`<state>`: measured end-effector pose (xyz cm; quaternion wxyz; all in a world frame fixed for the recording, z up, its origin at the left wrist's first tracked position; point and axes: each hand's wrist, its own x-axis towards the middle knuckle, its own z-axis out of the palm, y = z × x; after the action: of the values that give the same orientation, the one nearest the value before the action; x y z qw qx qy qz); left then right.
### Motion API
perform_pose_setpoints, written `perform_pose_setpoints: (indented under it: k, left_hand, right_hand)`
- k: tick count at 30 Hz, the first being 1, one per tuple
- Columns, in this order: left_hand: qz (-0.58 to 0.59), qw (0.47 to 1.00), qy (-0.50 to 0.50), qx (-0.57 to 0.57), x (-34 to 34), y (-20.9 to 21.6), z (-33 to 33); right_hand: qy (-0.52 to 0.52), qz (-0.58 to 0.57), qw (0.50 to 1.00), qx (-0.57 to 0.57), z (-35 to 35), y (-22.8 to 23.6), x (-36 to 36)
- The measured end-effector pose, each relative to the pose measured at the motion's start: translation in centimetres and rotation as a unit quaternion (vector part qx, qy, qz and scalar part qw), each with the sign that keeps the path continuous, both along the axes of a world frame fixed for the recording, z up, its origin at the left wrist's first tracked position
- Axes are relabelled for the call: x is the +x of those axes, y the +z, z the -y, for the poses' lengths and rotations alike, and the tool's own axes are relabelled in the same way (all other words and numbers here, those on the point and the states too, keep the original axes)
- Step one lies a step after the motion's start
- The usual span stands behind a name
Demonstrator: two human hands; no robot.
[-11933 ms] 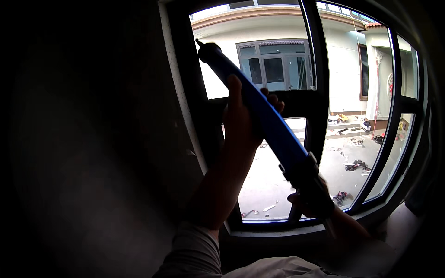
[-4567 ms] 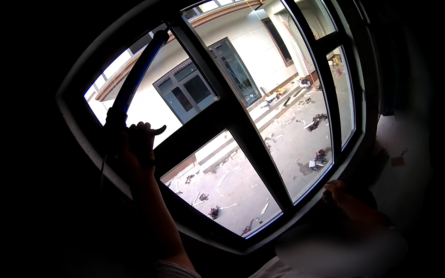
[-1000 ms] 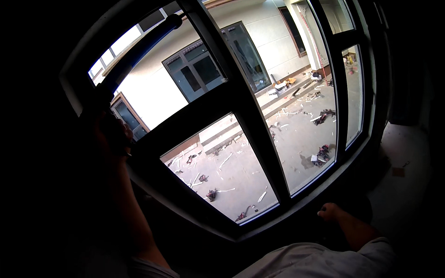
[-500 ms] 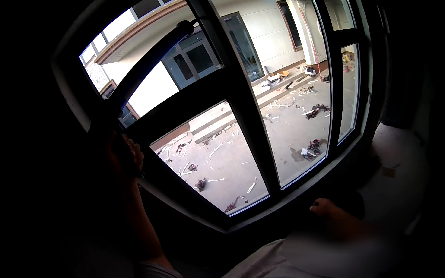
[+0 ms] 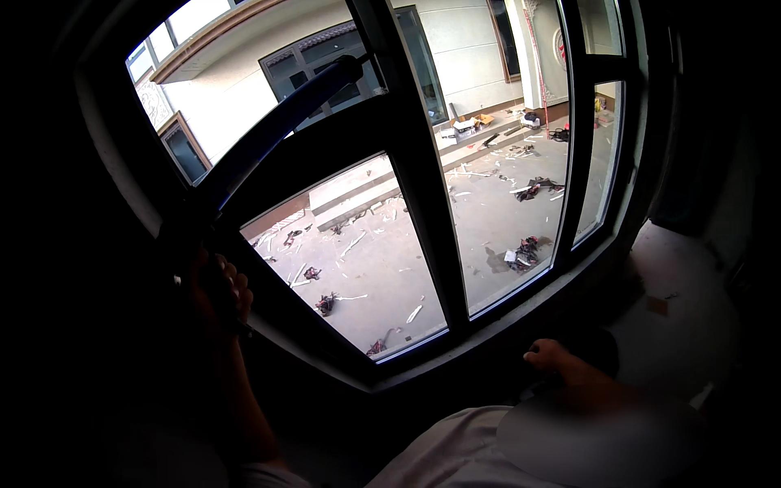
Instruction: The person climbs a stepladder and uses a caulking gun to apply sealant along the interior edges of a large window frame. They move the ladder to different positions to reach various sections of the frame and continue applying the sealant in continuous lines.
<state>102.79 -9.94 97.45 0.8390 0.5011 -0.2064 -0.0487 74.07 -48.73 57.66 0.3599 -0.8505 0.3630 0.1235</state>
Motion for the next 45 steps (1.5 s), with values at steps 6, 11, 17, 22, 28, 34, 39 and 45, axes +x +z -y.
perform_pose_setpoints:
  k: [6, 11, 17, 22, 28, 34, 39, 45]
  left_hand:
    - [0.009, 0.999, -0.038, 0.016, 0.0, -0.9, -1.1]
    - [-0.006, 0.999, -0.028, 0.019, -0.3, -1.0, -1.7]
    - [-0.003, 0.998, -0.041, 0.044, -0.4, -1.1, -1.7]
    - [-0.003, 0.996, -0.063, 0.063, 0.7, -1.7, -0.5]
    - [0.017, 0.997, -0.071, 0.035, -1.8, 0.3, -2.0]
    - [0.041, 0.996, 0.013, 0.084, -5.1, 2.9, -0.2]
    - [0.094, 0.962, -0.246, 0.079, -2.1, 3.5, -6.1]
    - [-0.026, 0.949, -0.278, -0.147, -2.4, 3.2, -4.2]
  right_hand:
    - [0.011, 0.007, 1.000, -0.007, -0.3, 0.6, 0.1]
    - [0.062, 0.066, 0.996, -0.019, -0.5, 4.8, 3.2]
    - [0.144, 0.224, 0.964, -0.024, -1.1, 13.0, 12.2]
    - [0.165, 0.349, 0.913, 0.130, -2.6, 24.2, 20.0]
    - [0.103, 0.476, 0.768, 0.416, -7.8, 37.4, 29.4]
    - [-0.038, 0.470, 0.617, 0.630, -9.7, 42.5, 33.5]
    - [-0.037, 0.541, 0.515, 0.664, -12.4, 43.7, 33.4]
    - [-0.022, 0.580, 0.524, 0.623, -11.6, 42.6, 33.3]
